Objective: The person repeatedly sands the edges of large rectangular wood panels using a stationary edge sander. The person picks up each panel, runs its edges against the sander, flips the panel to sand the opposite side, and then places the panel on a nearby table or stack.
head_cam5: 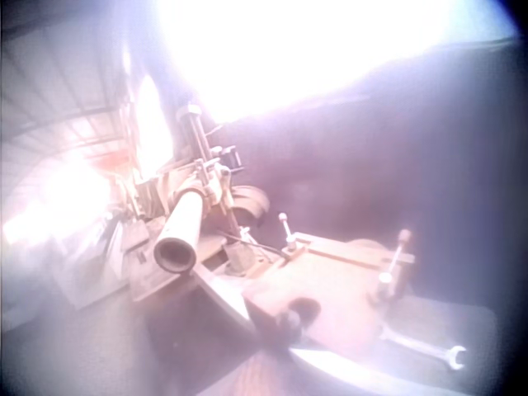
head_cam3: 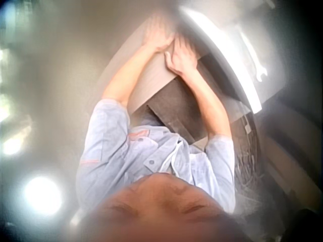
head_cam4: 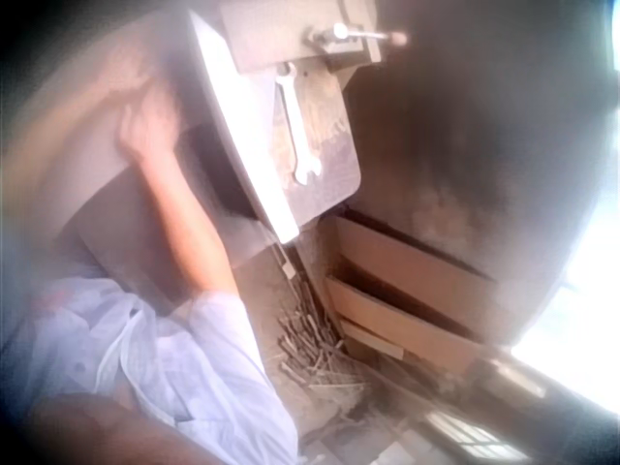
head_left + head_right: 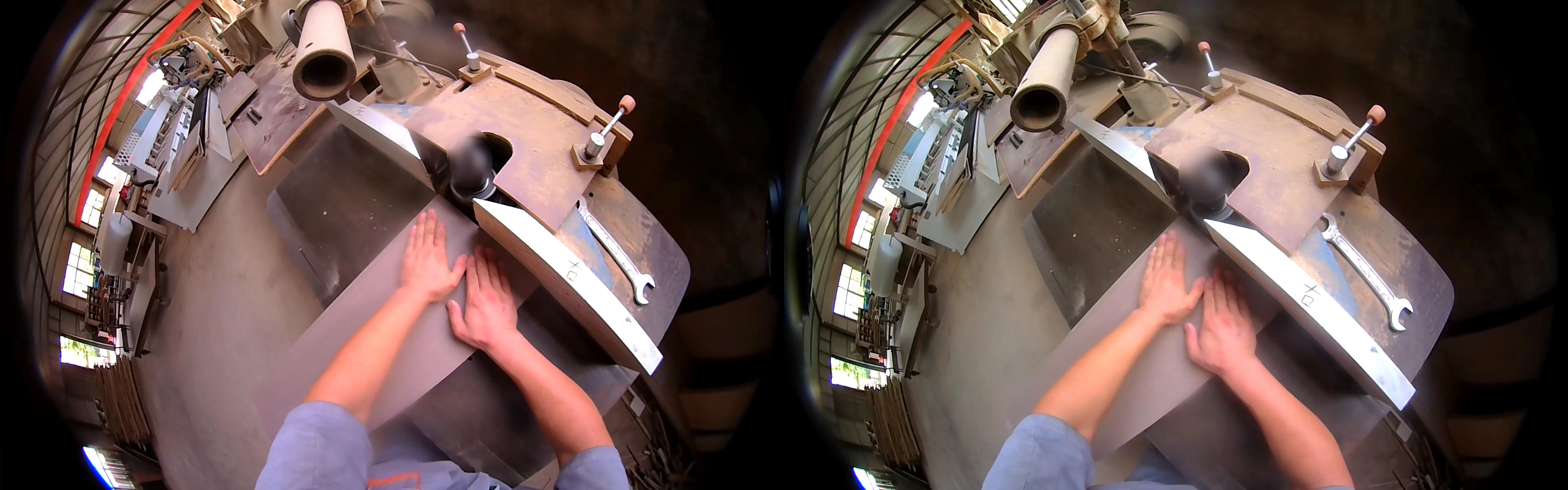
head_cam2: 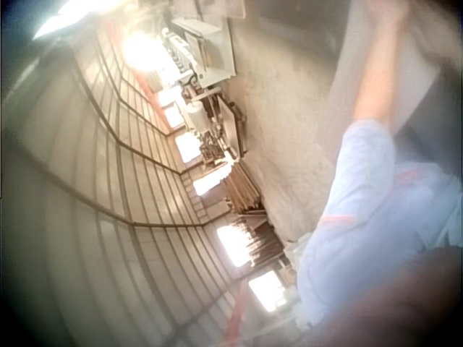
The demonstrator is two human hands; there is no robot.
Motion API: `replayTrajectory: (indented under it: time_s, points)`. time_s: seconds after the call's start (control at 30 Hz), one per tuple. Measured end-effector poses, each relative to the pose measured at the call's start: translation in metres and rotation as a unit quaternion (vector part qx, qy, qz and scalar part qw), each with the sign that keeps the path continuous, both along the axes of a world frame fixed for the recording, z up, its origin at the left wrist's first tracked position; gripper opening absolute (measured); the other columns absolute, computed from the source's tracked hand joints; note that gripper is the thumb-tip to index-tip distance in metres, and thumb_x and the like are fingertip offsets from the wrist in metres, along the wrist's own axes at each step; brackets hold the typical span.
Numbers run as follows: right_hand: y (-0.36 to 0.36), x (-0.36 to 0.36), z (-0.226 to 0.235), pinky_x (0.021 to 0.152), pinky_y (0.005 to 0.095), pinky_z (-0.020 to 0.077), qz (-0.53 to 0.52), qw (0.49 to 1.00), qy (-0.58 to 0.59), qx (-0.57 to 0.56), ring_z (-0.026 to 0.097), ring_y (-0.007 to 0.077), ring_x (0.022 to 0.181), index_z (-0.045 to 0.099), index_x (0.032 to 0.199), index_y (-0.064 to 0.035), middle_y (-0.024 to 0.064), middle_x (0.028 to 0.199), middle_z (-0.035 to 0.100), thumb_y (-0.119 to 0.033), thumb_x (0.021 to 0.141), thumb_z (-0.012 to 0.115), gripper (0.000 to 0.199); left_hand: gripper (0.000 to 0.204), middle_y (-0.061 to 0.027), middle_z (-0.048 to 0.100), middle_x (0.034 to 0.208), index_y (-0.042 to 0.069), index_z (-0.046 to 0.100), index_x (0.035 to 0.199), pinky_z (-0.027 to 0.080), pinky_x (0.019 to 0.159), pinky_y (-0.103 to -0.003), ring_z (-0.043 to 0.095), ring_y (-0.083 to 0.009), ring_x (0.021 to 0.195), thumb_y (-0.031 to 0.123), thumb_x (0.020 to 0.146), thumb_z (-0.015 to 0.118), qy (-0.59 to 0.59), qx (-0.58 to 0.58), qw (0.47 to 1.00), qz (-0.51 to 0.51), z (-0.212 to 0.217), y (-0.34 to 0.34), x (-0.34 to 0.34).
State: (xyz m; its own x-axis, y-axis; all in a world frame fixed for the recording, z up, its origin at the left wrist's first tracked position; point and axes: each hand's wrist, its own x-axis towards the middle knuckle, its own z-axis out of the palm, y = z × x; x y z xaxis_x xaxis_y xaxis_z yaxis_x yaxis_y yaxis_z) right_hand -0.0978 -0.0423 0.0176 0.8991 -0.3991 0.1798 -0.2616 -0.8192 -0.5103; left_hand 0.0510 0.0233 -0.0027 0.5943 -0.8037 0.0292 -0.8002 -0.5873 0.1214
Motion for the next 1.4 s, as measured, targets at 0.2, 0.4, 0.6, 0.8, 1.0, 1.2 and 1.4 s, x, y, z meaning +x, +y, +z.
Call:
replayTrajectory:
  time_s: [0.2,0.4,0.6,0.8,1.0,1.2,1.4]
  points:
    - [0.001,0.013,0.000,0.114,0.0484,0.0195,0.002,1.000,-0.001,0.003,0.027,0.0420,0.137,0.036,0.135,0.0114,0.0317,0.143,0.031,-0.030,0.075,0.061,0.077,0.080,-0.0236,0.015,0.153,-0.009,0.030,0.140,0.009,0.117,-0.042,0.010,-0.0337,0.145,0.047,0.086,0.051,0.003,-0.028,1.000,-0.009,-0.001,0.003,0.013]
    - [0.003,0.025,-0.003,0.115,0.0474,0.0170,0.004,1.000,0.004,-0.004,0.026,0.0413,0.138,0.036,0.135,0.0118,0.0314,0.143,0.031,-0.031,0.076,0.060,0.077,0.080,-0.0236,0.016,0.153,-0.009,0.030,0.140,0.010,0.117,-0.042,0.010,-0.0338,0.144,0.047,0.086,0.050,0.011,-0.031,0.999,-0.010,0.001,0.004,0.024]
    - [0.005,0.039,-0.004,0.115,0.0476,0.0180,0.004,1.000,-0.002,-0.012,0.028,0.0413,0.137,0.036,0.135,0.0122,0.0317,0.143,0.032,-0.031,0.076,0.060,0.077,0.080,-0.0233,0.015,0.153,-0.009,0.030,0.140,0.010,0.117,-0.042,0.010,-0.0335,0.144,0.047,0.086,0.050,-0.002,-0.039,0.999,-0.012,-0.004,0.006,0.040]
    - [0.008,0.060,-0.006,0.115,0.0477,0.0193,0.001,1.000,0.004,-0.022,0.028,0.0412,0.137,0.036,0.135,0.0123,0.0319,0.143,0.031,-0.032,0.076,0.059,0.077,0.081,-0.0231,0.015,0.153,-0.008,0.029,0.141,0.010,0.117,-0.042,0.010,-0.0334,0.144,0.047,0.086,0.051,-0.009,-0.042,0.999,-0.017,-0.006,0.008,0.062]
    - [0.010,0.080,-0.007,0.115,0.0468,0.0181,0.002,1.000,0.007,-0.027,0.025,0.0403,0.139,0.034,0.136,0.0126,0.0314,0.144,0.030,-0.032,0.078,0.058,0.077,0.081,-0.0243,0.017,0.152,-0.008,0.029,0.140,0.011,0.117,-0.042,0.012,-0.0341,0.144,0.047,0.086,0.051,0.007,-0.063,0.998,-0.014,-0.002,0.010,0.081]
    - [0.012,0.099,-0.010,0.115,0.0465,0.0168,0.004,1.000,0.004,-0.028,0.023,0.0400,0.140,0.033,0.136,0.0128,0.0312,0.145,0.029,-0.033,0.079,0.057,0.077,0.081,-0.0221,0.018,0.153,-0.007,0.030,0.141,0.011,0.117,-0.040,0.013,-0.0325,0.144,0.050,0.087,0.047,-0.026,-0.033,0.999,-0.008,-0.005,0.012,0.100]
    - [0.013,0.118,-0.011,0.116,0.0459,0.0148,0.005,1.000,0.007,-0.021,0.021,0.0389,0.141,0.033,0.137,0.0113,0.0295,0.147,0.027,-0.033,0.079,0.057,0.077,0.081,-0.0220,0.018,0.153,-0.006,0.029,0.142,0.011,0.117,-0.040,0.013,-0.0323,0.144,0.051,0.087,0.047,-0.033,-0.029,0.999,-0.007,-0.008,0.013,0.121]
